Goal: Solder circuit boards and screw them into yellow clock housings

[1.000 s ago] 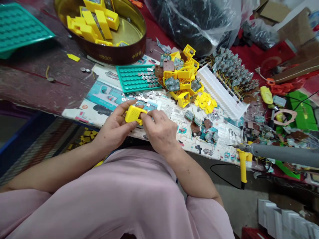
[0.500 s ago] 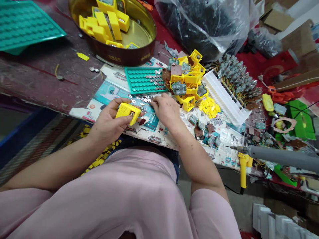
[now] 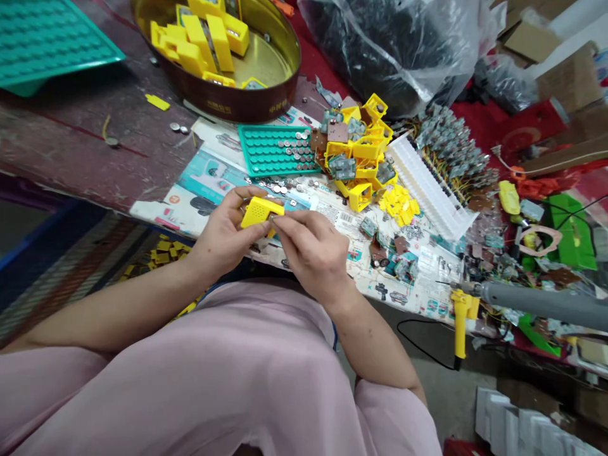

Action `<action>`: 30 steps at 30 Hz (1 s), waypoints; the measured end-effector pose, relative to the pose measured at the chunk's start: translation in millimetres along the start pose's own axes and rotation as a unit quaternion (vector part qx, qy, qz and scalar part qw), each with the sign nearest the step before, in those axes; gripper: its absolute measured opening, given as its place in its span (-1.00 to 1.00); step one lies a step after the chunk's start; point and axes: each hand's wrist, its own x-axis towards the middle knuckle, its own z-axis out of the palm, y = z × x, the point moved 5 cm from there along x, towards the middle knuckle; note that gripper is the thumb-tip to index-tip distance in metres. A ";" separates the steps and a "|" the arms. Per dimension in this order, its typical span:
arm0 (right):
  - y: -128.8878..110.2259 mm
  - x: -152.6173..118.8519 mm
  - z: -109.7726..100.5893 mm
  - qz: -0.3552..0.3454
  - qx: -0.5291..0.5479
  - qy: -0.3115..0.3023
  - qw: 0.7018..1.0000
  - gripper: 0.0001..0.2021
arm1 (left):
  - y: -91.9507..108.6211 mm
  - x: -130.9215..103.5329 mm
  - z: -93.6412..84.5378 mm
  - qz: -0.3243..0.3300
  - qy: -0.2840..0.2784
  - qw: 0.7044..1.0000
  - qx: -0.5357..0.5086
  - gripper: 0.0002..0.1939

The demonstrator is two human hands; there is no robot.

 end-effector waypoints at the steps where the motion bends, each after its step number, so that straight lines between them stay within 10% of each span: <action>1: -1.4 -3.0 0.5 -0.021 -0.033 0.004 0.999 -0.87 | 0.1 -0.7 2.9 0.010 -0.006 1.000 0.006 -0.52; 14: -9.8 -23.0 -5.0 -0.003 -0.221 -0.019 0.975 -0.86 | -4.8 -8.5 19.1 0.072 -0.043 0.984 0.159 -0.55; 24: 51.3 -52.6 -32.8 0.261 0.125 0.083 0.954 -0.84 | -17.1 -0.3 42.9 -0.212 -0.041 0.971 -0.099 -0.53; 30: 34.4 -61.4 -33.5 0.169 0.082 0.049 0.981 -0.72 | -15.7 -0.6 54.9 -0.260 0.024 0.951 -0.166 -0.57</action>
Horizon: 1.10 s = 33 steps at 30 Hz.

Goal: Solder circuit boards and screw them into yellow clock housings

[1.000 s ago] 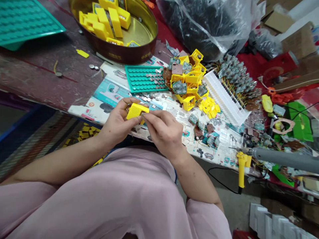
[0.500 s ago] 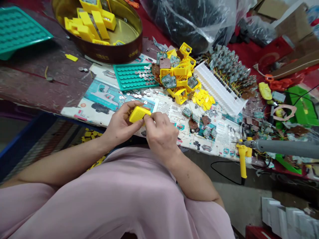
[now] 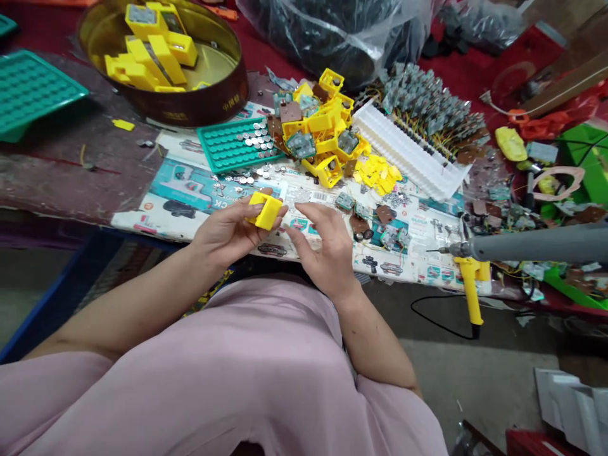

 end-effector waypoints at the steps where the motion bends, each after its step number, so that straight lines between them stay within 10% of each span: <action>1: -3.2 -1.4 1.8 -0.024 -0.018 -0.004 1.000 -0.63 | -2.3 -0.2 2.8 -0.006 0.006 1.000 -0.003 -0.58; 5: -2.1 -0.9 6.7 -0.042 -0.079 -0.030 0.996 -0.42 | -12.5 -1.3 11.7 -0.035 -0.006 0.999 -0.008 -0.63; 12: -14.7 15.6 -15.1 -0.110 -0.026 -0.051 0.992 -0.57 | -25.6 -2.3 22.6 -0.090 -0.183 0.978 0.039 -0.68; 17: -18.0 13.3 -23.0 -0.123 -0.090 0.017 0.988 -0.58 | -23.9 5.7 19.2 -0.044 -0.142 0.987 0.059 -0.62; 22: -4.0 5.9 -11.7 -0.106 -0.188 -0.051 0.975 -0.63 | -26.4 5.7 19.4 -0.042 -0.147 0.981 0.116 -0.60; 33: 6.7 -8.7 -4.6 -0.095 -0.085 -0.047 0.991 -0.25 | -27.9 3.4 30.1 0.040 -0.156 0.977 0.141 -0.60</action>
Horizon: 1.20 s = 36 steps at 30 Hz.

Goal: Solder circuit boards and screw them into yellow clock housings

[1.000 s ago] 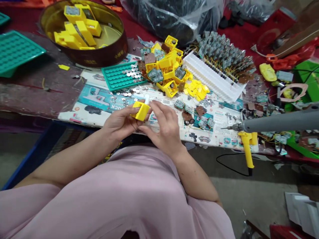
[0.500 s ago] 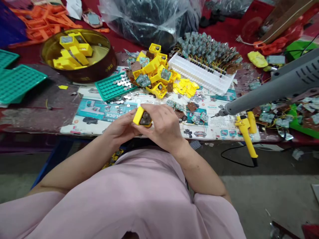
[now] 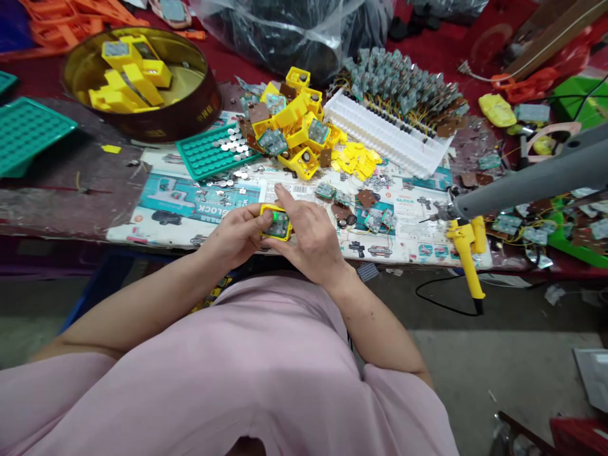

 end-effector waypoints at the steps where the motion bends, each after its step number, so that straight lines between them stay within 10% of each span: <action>1: 0.4 -0.9 -0.4 0.004 0.011 0.001 1.000 -0.25 | 0.0 0.0 -0.8 -0.001 0.003 1.000 0.001 -0.59; 14: 20.4 -14.3 18.5 0.234 0.290 -0.020 0.928 -0.45 | 0.0 -3.8 -6.8 0.003 0.030 0.999 -0.019 -0.58; 24: 15.8 -17.3 25.2 0.287 0.301 0.022 0.909 -0.48 | -1.7 -4.8 -8.2 0.005 0.028 1.000 0.003 -0.58; 36: 10.5 -13.9 -9.0 0.156 0.140 0.028 0.977 -0.58 | 2.5 -11.2 -21.2 -0.092 0.055 0.994 0.006 -0.75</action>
